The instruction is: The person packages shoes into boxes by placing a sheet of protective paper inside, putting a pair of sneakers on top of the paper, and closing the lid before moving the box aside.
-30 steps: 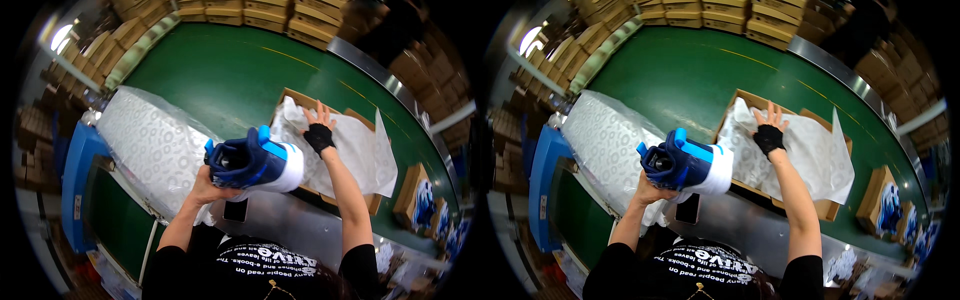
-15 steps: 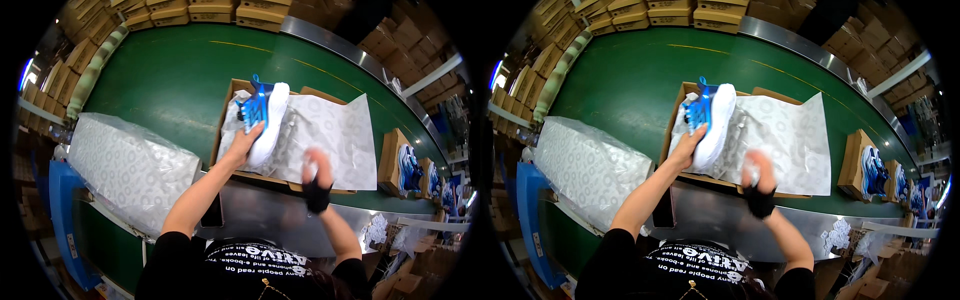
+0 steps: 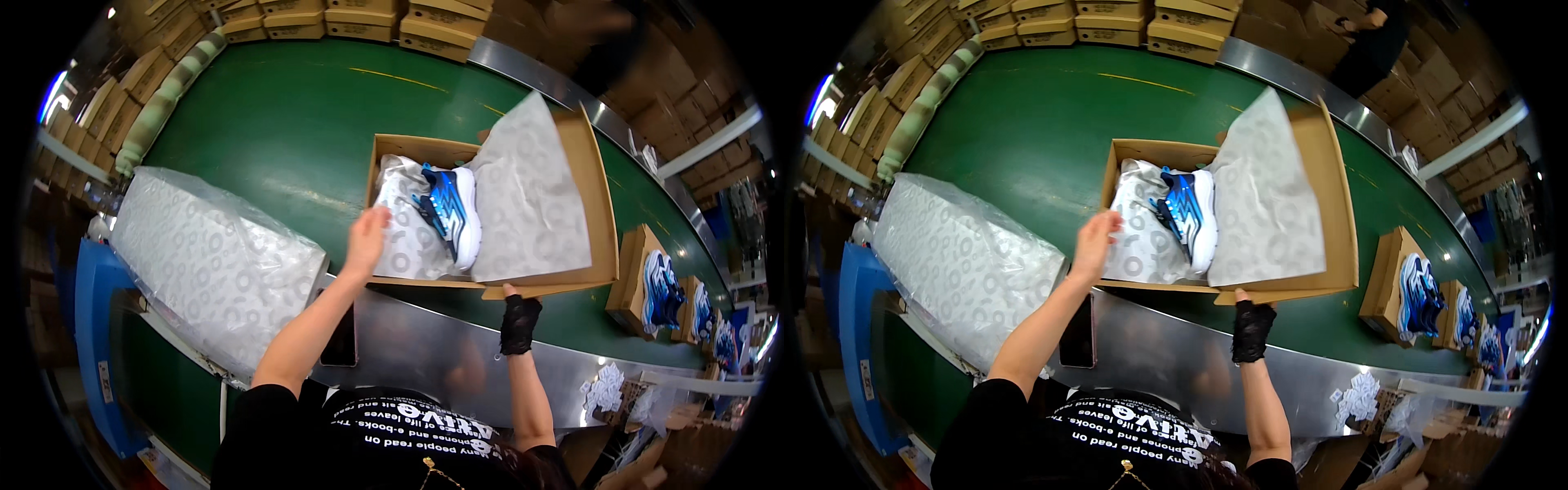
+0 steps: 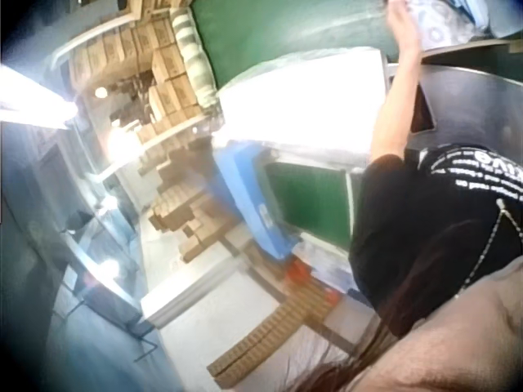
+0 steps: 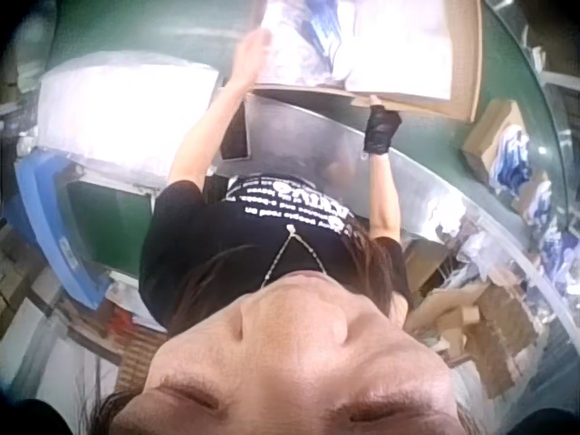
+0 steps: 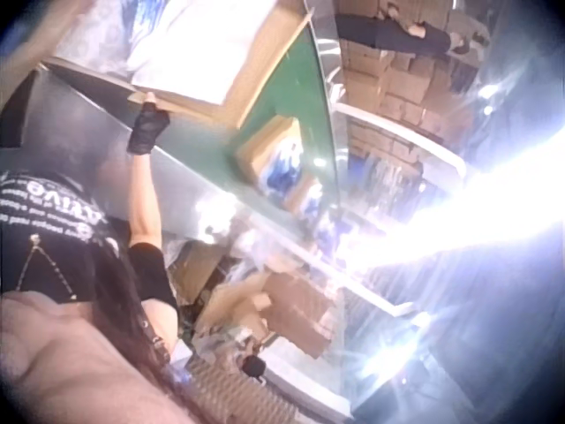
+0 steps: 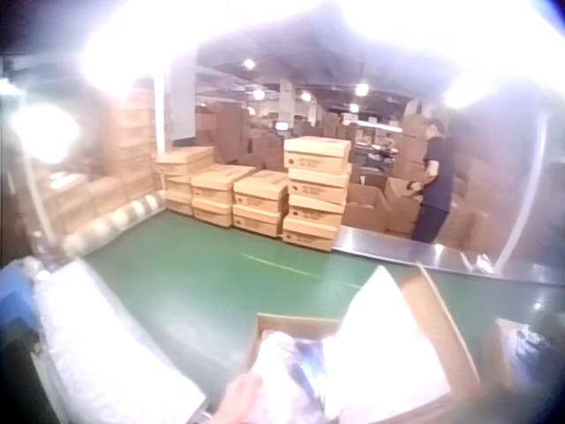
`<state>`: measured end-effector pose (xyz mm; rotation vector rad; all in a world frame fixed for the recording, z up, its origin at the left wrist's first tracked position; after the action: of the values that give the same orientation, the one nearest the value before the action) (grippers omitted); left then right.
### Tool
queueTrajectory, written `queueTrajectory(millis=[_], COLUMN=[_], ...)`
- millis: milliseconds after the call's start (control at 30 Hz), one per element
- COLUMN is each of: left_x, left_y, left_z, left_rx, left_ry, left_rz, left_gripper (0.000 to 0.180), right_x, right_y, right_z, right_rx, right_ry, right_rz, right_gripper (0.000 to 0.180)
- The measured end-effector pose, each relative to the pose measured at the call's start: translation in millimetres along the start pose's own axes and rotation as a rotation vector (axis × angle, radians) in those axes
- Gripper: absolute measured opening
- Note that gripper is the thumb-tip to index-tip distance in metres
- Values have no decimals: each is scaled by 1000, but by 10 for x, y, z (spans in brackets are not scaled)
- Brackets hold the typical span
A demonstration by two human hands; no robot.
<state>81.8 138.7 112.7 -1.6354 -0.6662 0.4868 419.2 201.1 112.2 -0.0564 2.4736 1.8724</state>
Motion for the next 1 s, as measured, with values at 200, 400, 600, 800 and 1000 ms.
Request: queueTrajectory(millis=[200, 400, 600, 800, 1000], left_x=[-323, -284, -225, 175, -303], left_y=[74, 199, 283, 496, -10], left_z=[56, 185, -140, -111, -230], left_rx=[-56, 215, 173, -578, -381], left_ry=[0, -9, -57, 431, 297], left_rz=[-22, 384, 487, -299, -625], left_gripper=[58, 40, 48, 80, 65], right_x=[1265, 1372, 1160, 1169, 1210], right_y=[444, 378, 214, 768, 1907], right_z=[-429, -501, -654, -542, -1000], right_rx=[-1070, -1097, -1215, -1106, -1265], right_ry=[117, 153, 105, 226, 162], right_rz=[-1280, -1313, -1429, -1388, -921], right_gripper=[59, 57, 69, 67, 69])
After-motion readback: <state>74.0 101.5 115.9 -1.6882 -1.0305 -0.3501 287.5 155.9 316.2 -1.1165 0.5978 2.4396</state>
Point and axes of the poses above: each hand's wrist, its own z-axis towards the middle knuckle, its own x-axis out of the palm, y = z × x, the point moved 10 cm from there along z, towards the middle knuckle, and after that the axes turned 3 degrees about -y, right-handed, at the moved point
